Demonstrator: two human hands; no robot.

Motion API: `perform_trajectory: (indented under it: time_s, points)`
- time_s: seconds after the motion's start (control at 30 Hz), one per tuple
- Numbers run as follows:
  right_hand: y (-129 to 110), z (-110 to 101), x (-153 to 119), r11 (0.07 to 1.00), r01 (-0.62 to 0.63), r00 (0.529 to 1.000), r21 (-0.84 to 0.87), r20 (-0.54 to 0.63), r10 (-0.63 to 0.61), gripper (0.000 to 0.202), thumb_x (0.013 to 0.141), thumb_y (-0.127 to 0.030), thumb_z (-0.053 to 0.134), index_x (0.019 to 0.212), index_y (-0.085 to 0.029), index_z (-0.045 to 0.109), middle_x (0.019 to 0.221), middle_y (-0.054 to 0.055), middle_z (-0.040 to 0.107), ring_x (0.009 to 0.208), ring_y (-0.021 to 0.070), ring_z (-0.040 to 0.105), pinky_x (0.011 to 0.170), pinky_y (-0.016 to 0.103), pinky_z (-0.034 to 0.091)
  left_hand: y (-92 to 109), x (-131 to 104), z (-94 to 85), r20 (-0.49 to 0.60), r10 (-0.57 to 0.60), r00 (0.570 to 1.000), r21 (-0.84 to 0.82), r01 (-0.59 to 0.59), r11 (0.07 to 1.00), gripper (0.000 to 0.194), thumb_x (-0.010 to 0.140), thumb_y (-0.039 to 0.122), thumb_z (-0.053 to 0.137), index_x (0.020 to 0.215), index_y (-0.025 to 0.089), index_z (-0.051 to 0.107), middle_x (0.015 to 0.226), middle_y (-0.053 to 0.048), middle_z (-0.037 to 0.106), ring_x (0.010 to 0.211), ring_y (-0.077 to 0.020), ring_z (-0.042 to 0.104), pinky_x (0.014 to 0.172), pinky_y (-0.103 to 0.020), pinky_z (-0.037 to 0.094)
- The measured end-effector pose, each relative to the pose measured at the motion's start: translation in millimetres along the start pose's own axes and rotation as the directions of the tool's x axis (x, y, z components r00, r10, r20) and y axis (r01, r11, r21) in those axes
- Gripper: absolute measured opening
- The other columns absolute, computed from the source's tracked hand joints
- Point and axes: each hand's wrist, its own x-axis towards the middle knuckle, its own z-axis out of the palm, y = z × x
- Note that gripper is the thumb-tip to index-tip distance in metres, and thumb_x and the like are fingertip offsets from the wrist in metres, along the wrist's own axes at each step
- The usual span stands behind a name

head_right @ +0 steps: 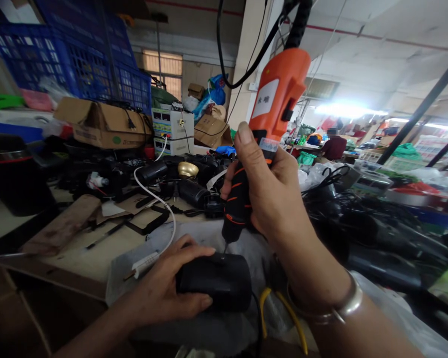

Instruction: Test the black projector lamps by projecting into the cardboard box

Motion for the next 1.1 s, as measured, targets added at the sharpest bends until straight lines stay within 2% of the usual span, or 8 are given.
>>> perform_trajectory:
  time_s: [0.13, 0.33, 0.4, 0.57, 0.67, 0.8, 0.97, 1.1]
  points:
    - [-0.4, 2.9, 1.9, 1.0, -0.017, 1.0, -0.005, 0.009, 0.017, 0.022, 0.086, -0.04, 0.053, 0.073, -0.023, 0.06, 0.049, -0.005, 0.053, 0.037, 0.0109, 0.054, 0.031, 0.021, 0.042, -1.1, -0.9, -0.4, 0.011, -0.006, 1.0, -0.008, 0.006, 1.0, 0.06, 0.059, 0.027, 0.073, 0.116, 0.025, 0.055, 0.109, -0.007, 0.055, 0.112, -0.0339, 0.044, 0.092, -0.05, 0.041]
    - [0.5, 7.2, 7.4, 0.999, -0.048, 0.998, -0.02, 0.041, 0.049, 0.027, 0.073, -0.049, 0.068, 0.073, -0.023, 0.059, 0.046, -0.006, 0.053, 0.032, 0.012, 0.05, 0.026, 0.023, 0.039, -1.7, -2.9, 1.2, 0.053, -0.09, 0.995, 0.021, 0.089, 0.996, 0.064, 0.058, 0.028, 0.074, 0.12, 0.025, 0.055, 0.116, -0.01, 0.052, 0.117, -0.0366, 0.041, 0.096, -0.053, 0.039]
    - [1.6, 8.2, 4.8, 0.994, -0.043, 0.998, -0.101, 0.037, 0.047, 0.024, 0.076, -0.045, 0.064, 0.071, -0.022, 0.058, 0.045, -0.006, 0.053, 0.031, 0.0118, 0.05, 0.024, 0.022, 0.038, -3.5, -2.8, 3.2, 0.054, -0.114, 0.992, 0.031, 0.112, 0.993, 0.066, 0.058, 0.03, 0.075, 0.12, 0.027, 0.055, 0.118, -0.009, 0.052, 0.119, -0.0373, 0.041, 0.097, -0.054, 0.039]
    - [1.7, 12.8, -4.2, 0.941, 0.108, 0.992, -0.322, -0.024, -0.122, 0.031, 0.082, -0.039, 0.056, 0.056, -0.023, 0.051, 0.05, -0.004, 0.054, 0.037, 0.0118, 0.055, 0.027, 0.022, 0.042, -12.2, -2.0, 7.8, -0.034, -0.117, 0.993, 0.078, 0.119, 0.99, 0.064, 0.061, 0.034, 0.072, 0.122, 0.029, 0.054, 0.118, -0.006, 0.056, 0.121, -0.038, 0.042, 0.097, -0.054, 0.041]
    - [0.0, 15.9, -4.2, 0.924, 0.037, 0.99, -0.38, -0.113, -0.086, 0.034, 0.081, -0.036, 0.057, 0.051, -0.021, 0.05, 0.042, -0.006, 0.052, 0.029, 0.0071, 0.049, 0.026, 0.017, 0.037, -16.4, -4.8, 11.9, -0.064, -0.118, 0.991, 0.095, 0.124, 0.988, 0.065, 0.062, 0.037, 0.072, 0.123, 0.031, 0.053, 0.126, -0.007, 0.053, 0.124, -0.0385, 0.041, 0.097, -0.053, 0.043]
    - [-0.9, 17.0, 0.1, 0.948, 0.007, 0.99, -0.319, -0.133, -0.052, 0.031, 0.08, -0.032, 0.06, 0.054, -0.02, 0.05, 0.039, -0.007, 0.049, 0.029, 0.0063, 0.049, 0.029, 0.016, 0.039, -14.8, -8.8, 15.6, -0.084, -0.069, 0.994, 0.127, 0.08, 0.989, 0.065, 0.061, 0.036, 0.072, 0.123, 0.031, 0.054, 0.128, -0.008, 0.052, 0.126, -0.0392, 0.039, 0.1, -0.056, 0.04]
    - [1.9, 14.4, 1.9, 0.966, 0.029, 0.988, -0.258, -0.14, -0.067, 0.028, 0.08, -0.034, 0.061, 0.058, -0.022, 0.048, 0.042, -0.008, 0.049, 0.031, 0.008, 0.049, 0.031, 0.02, 0.041, -3.6, -9.8, 11.2, -0.064, -0.053, 0.997, 0.135, 0.061, 0.989, 0.062, 0.061, 0.032, 0.071, 0.121, 0.024, 0.057, 0.125, -0.014, 0.049, 0.121, -0.0374, 0.046, 0.099, -0.053, 0.041]
    - [0.1, 15.3, -1.1, 0.972, 0.03, 0.988, -0.233, -0.143, -0.064, 0.029, 0.078, -0.034, 0.063, 0.057, -0.024, 0.045, 0.041, -0.009, 0.047, 0.031, 0.0091, 0.048, 0.03, 0.021, 0.039, 3.3, -9.7, 8.3, -0.056, -0.035, 0.998, 0.151, 0.043, 0.988, 0.062, 0.061, 0.03, 0.07, 0.12, 0.021, 0.057, 0.12, -0.014, 0.051, 0.117, -0.0366, 0.049, 0.097, -0.051, 0.042]
